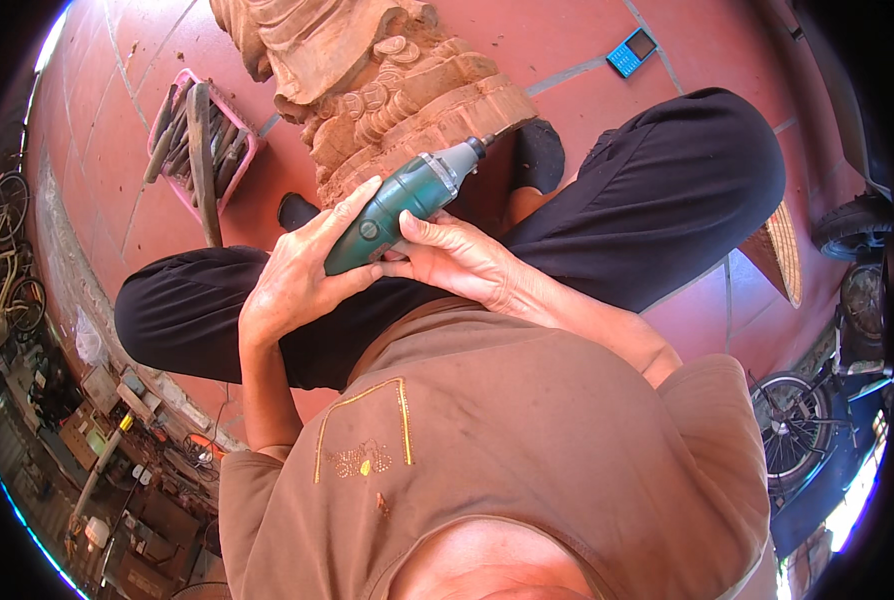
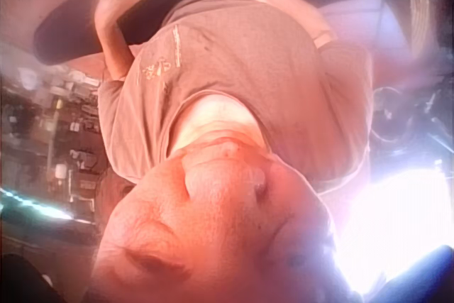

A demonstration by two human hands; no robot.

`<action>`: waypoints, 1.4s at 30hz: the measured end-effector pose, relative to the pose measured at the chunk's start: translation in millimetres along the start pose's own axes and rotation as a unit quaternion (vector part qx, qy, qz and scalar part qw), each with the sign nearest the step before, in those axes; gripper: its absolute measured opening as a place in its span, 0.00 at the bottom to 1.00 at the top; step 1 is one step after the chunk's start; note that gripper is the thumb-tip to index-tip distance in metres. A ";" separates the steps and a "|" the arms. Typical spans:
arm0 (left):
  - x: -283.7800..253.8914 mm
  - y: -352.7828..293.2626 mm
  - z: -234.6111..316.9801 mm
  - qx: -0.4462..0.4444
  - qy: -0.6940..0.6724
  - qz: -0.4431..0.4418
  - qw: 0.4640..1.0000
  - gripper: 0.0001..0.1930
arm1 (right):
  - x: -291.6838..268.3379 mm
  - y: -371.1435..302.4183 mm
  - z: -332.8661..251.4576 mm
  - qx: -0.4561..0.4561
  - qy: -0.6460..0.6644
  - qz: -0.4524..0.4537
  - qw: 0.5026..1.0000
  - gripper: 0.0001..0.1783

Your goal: The person uses a handheld rotary tool to carve details into a wooden sculpture. They hold the tool with both hands and guide it along the surface of the wood, removing material to refine the shape.

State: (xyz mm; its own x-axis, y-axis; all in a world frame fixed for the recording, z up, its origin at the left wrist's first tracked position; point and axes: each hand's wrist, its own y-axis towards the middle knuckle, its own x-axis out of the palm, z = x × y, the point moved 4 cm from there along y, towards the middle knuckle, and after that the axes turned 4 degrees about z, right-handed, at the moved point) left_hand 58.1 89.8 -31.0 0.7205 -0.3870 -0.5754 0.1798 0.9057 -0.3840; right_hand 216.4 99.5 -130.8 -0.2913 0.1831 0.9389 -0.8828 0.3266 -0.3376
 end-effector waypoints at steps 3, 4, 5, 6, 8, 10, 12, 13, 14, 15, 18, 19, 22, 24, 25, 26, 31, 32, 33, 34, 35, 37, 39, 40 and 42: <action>-0.5 -0.2 -0.2 -0.004 0.002 -0.001 1.000 0.47 | 1.8 0.3 -0.3 -0.002 0.002 0.002 1.000 0.32; -0.5 0.1 -0.4 -0.005 0.004 -0.002 1.000 0.47 | 1.8 0.4 -0.5 -0.002 0.003 0.003 1.000 0.32; -0.8 0.4 -0.1 0.008 0.006 0.008 1.000 0.46 | 1.8 0.5 -0.8 -0.003 0.003 0.004 1.000 0.32; -0.3 0.6 -0.4 0.022 0.009 0.019 1.000 0.46 | 2.1 0.4 -1.2 -0.004 0.003 0.006 1.000 0.32; -0.3 0.2 -1.1 0.042 0.013 0.035 0.998 0.45 | 3.1 0.9 -1.6 -0.003 0.003 0.007 1.000 0.32; -0.7 0.0 -1.3 0.058 0.016 0.044 0.997 0.45 | 2.8 2.2 -1.3 -0.002 0.002 0.005 1.000 0.31; -1.5 0.2 -0.4 0.048 0.011 0.043 0.998 0.45 | 3.4 3.6 -1.8 -0.001 0.001 0.001 1.000 0.31; -1.6 0.5 -0.5 0.043 0.008 0.042 0.998 0.45 | 4.0 4.2 -2.6 -0.001 0.001 0.000 1.000 0.31; -1.7 0.8 -1.0 0.047 0.010 0.046 0.998 0.45 | 4.4 4.9 -3.1 -0.001 0.000 -0.002 1.000 0.31; -1.7 1.2 -2.3 0.051 0.013 0.050 0.997 0.45 | 3.8 6.0 -3.4 -0.002 0.000 -0.003 1.000 0.31; -2.2 1.2 -4.8 0.054 0.018 0.059 0.997 0.45 | 2.6 9.7 -3.0 -0.002 -0.001 -0.002 1.000 0.31; -2.2 1.3 -5.3 0.055 0.019 0.061 0.996 0.45 | 2.0 10.7 -2.9 -0.002 -0.002 0.002 1.000 0.31; -3.3 1.9 -3.7 0.004 -0.003 0.041 0.999 0.45 | 2.3 13.1 -3.9 -0.006 -0.006 0.006 1.000 0.30; -3.6 2.4 -3.8 -0.007 -0.009 0.041 0.999 0.45 | 3.0 14.4 -4.8 -0.009 -0.006 0.009 1.000 0.30; -3.9 2.6 -3.9 -0.013 -0.012 0.041 0.999 0.45 | 3.5 15.0 -5.1 -0.009 -0.006 0.012 1.000 0.29; -4.2 2.9 -3.8 -0.016 -0.012 0.042 0.999 0.45 | 3.7 15.6 -5.4 -0.009 -0.005 0.015 1.000 0.29; -5.1 3.5 -4.9 -0.018 -0.017 0.051 0.998 0.45 | 5.6 19.1 -7.1 -0.012 -0.011 0.005 1.000 0.29; -5.2 3.4 -4.7 -0.009 -0.013 0.057 0.998 0.45 | 6.2 19.8 -7.4 -0.013 -0.012 0.001 1.000 0.29; -5.1 3.3 -4.6 0.000 -0.009 0.062 0.998 0.45 | 6.2 20.1 -7.5 -0.011 -0.011 0.000 1.000 0.29; -5.3 3.8 -4.1 0.010 -0.005 0.067 0.998 0.45 | 6.0 20.1 -8.1 -0.009 -0.011 0.000 1.000 0.29; -5.3 4.2 -4.3 0.006 -0.008 0.066 0.998 0.45 | 5.9 20.2 -8.4 -0.008 -0.011 0.000 1.000 0.29; -5.0 4.6 -4.6 -0.004 -0.015 0.063 0.998 0.45 | 4.7 20.4 -7.9 -0.008 -0.010 0.000 1.000 0.29; -4.5 4.7 -4.2 0.018 -0.008 0.070 0.997 0.45 | 3.8 20.2 -7.3 -0.009 -0.009 0.001 1.000 0.29; -4.3 4.7 -4.0 0.030 -0.004 0.074 0.997 0.45 | 3.6 19.5 -6.9 -0.010 -0.010 0.002 1.000 0.29; -3.8 4.7 -4.0 0.029 -0.007 0.067 0.997 0.45 | 3.2 17.2 -6.0 -0.012 -0.011 0.006 1.000 0.29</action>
State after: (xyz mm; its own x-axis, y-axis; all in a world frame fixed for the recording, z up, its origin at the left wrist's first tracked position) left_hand 53.6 94.9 -33.5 0.7506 -0.2588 -0.6080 0.1185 0.9579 -0.2615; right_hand 202.5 111.2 -133.9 -0.3094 0.1671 0.9362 -0.8706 0.3463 -0.3495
